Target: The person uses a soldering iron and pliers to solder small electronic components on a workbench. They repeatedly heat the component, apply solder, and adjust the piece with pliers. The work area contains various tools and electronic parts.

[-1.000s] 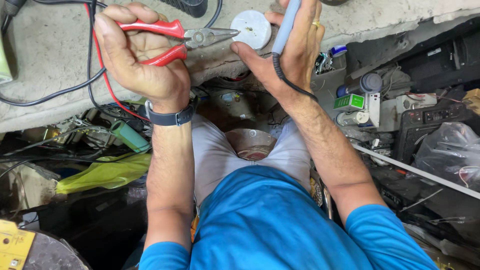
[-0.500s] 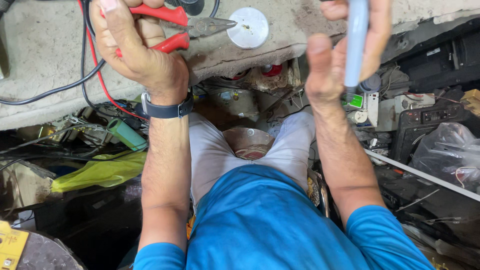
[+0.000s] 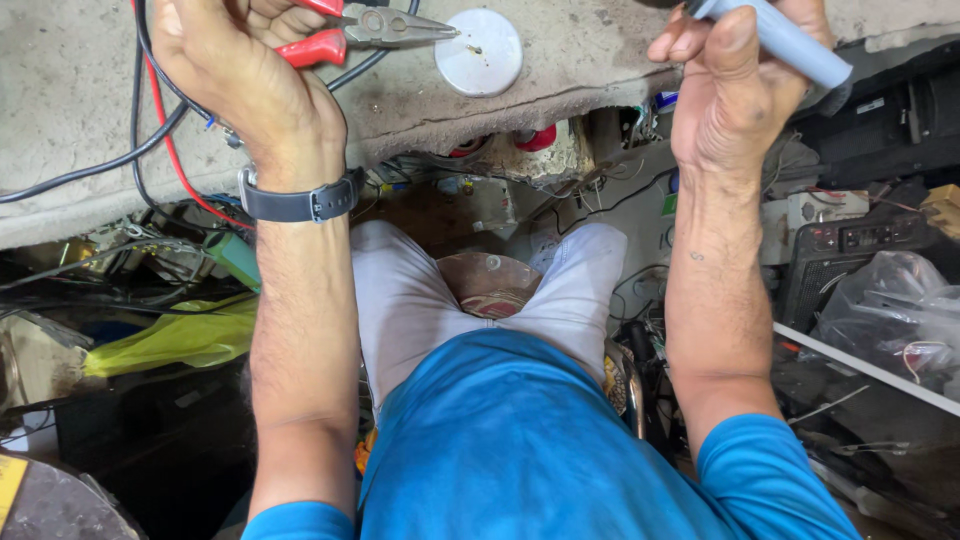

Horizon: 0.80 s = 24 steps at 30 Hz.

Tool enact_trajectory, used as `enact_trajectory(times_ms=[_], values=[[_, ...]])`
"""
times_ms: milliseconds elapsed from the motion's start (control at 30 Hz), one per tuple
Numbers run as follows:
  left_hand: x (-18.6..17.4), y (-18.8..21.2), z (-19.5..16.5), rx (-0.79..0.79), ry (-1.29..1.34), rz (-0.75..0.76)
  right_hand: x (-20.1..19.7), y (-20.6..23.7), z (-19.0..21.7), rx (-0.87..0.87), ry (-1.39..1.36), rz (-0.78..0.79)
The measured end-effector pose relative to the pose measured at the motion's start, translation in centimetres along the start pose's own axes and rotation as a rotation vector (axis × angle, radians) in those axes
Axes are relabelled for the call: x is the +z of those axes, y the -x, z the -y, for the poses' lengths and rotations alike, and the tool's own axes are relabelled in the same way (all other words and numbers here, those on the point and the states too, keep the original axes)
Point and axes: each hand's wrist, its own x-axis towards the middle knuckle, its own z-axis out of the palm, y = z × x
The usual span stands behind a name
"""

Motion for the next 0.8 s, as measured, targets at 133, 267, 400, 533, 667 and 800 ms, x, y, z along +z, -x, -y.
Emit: enact_trajectory(times_ms=[133,267,400,533,667,800], values=[[-0.7,-0.2,0.4,0.095,0.009,0.103,-0.1,-0.6,0.0,-0.001,-0.043,0.045],[-0.8,0.5,0.0,0.078,-0.039,0.089,0.7,-1.3,1.0,-0.008,0.042,0.062],[-0.7,1.3,-0.5,0.054,-0.056,0.015,1.6,-1.3,1.9,-0.021,0.154,0.128],[-0.5,1.2,-0.3,0.080,-0.057,-0.008,2.0,-1.0,2.3,-0.015,0.152,0.134],[0.0,1.0,-0.3,0.089,-0.104,0.002,2.2,-0.9,2.4,0.015,0.182,0.114],[0.5,1.1,-0.6,0.080,-0.096,0.021,2.1,-1.2,2.4,0.004,0.193,0.138]])
